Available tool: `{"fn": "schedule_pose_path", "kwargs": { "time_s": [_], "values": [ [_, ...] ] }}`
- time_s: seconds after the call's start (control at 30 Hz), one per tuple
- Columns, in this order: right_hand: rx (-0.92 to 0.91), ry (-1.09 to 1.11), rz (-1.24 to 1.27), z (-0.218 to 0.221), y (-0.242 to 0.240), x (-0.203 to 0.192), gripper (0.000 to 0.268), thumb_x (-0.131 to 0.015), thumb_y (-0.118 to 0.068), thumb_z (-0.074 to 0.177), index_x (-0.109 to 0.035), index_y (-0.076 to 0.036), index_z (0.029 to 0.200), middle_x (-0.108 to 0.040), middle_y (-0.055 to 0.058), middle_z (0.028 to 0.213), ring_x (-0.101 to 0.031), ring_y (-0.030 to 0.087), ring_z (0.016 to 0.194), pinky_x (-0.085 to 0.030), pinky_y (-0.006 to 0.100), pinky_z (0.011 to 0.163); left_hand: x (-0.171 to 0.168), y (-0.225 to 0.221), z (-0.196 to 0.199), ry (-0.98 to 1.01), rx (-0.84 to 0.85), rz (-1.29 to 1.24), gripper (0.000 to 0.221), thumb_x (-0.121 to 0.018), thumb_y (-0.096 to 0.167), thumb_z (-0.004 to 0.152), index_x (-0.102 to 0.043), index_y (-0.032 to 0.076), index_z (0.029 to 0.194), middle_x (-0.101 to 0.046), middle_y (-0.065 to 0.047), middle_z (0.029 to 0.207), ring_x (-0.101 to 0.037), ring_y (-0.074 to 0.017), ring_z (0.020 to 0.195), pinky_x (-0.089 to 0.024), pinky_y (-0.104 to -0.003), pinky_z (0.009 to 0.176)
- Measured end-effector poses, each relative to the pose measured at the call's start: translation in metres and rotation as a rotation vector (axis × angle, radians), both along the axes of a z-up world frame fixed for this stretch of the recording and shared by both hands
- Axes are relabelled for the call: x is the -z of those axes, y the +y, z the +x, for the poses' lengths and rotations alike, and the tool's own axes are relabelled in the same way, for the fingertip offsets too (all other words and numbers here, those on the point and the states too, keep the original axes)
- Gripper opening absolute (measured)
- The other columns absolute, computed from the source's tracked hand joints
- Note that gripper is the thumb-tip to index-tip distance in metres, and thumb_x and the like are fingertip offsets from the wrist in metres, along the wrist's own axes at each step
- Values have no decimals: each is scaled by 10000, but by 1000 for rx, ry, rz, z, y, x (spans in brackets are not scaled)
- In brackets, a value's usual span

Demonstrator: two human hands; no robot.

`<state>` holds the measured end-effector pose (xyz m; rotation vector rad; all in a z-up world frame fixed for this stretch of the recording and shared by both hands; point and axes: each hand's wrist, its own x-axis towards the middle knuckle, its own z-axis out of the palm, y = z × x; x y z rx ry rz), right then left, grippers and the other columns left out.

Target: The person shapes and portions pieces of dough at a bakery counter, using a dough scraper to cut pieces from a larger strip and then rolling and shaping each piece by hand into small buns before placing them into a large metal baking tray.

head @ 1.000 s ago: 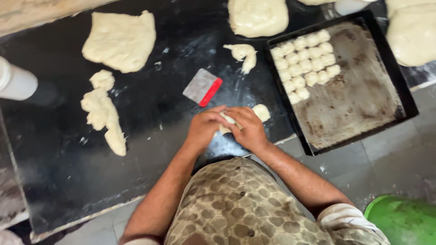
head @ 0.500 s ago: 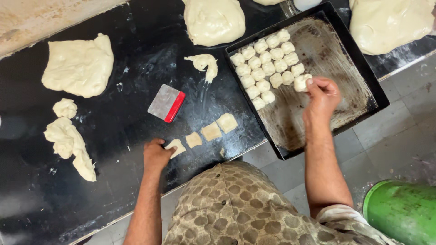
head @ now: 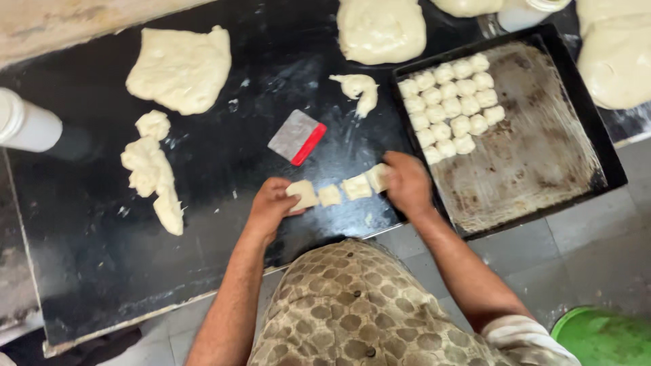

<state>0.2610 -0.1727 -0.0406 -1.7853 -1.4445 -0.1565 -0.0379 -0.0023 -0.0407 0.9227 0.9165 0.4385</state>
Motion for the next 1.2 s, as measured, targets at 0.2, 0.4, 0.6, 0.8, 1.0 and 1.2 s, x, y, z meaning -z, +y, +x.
{"fn": "schedule_pose_path", "kwargs": {
  "time_s": [0.2, 0.4, 0.6, 0.8, 1.0, 1.2],
  "values": [
    [42, 42, -42, -18, 93, 7, 229, -698, -65, 935, -715, -6, 1156, -721, 195, 1176, -683, 383, 1120, -541, 454, 987, -24, 9, -25, -130, 84, 1, 446, -715, -19, 856, -579, -20, 1281, -712, -114, 1060, -702, -186, 929, -625, -335, 795],
    [135, -200, -143, 48, 165, 20, 269, -794, -82, 822, -718, 1, 1067, -681, 214, 1092, -645, 417, 1035, -532, 475, 903, -2, 2, -38, -105, -34, -36, 376, -721, -21, 852, -639, -37, 1218, -733, -121, 1073, -720, -192, 941, -630, -329, 796],
    [201, -201, -229, 61, 191, 53, 331, -840, -78, 691, -688, 14, 970, -631, 239, 990, -622, 443, 912, -515, 499, 769, -4, -21, -34, -113, -146, -39, 364, -723, -23, 851, -627, -54, 1201, -737, -137, 1069, -726, -209, 943, -624, -337, 790],
    [70, -31, 48, 35, 154, 26, 171, -740, 56, 831, -672, 12, 982, -658, 190, 979, -651, 408, 924, -532, 459, 822, -19, -38, -18, -89, -229, -64, 382, -713, -32, 848, -619, -48, 1218, -726, -132, 1053, -724, -202, 937, -621, -330, 814],
    [-65, 6, -21, 9, 108, 37, 81, -748, 27, 812, -689, -16, 847, -682, 153, 914, -668, 376, 884, -543, 454, 805, -24, -46, 4, -56, -157, -19, 417, -717, -27, 839, -628, -48, 1246, -733, -128, 1073, -717, -189, 919, -593, -333, 796],
    [20, -109, -252, 28, 142, 69, 50, -721, -10, 787, -709, -44, 753, -685, 165, 832, -672, 398, 812, -549, 499, 755, -16, -27, 16, -124, -97, -27, 406, -712, -35, 867, -620, -54, 1262, -728, -146, 1082, -716, -197, 936, -601, -309, 812]
  ]
}}
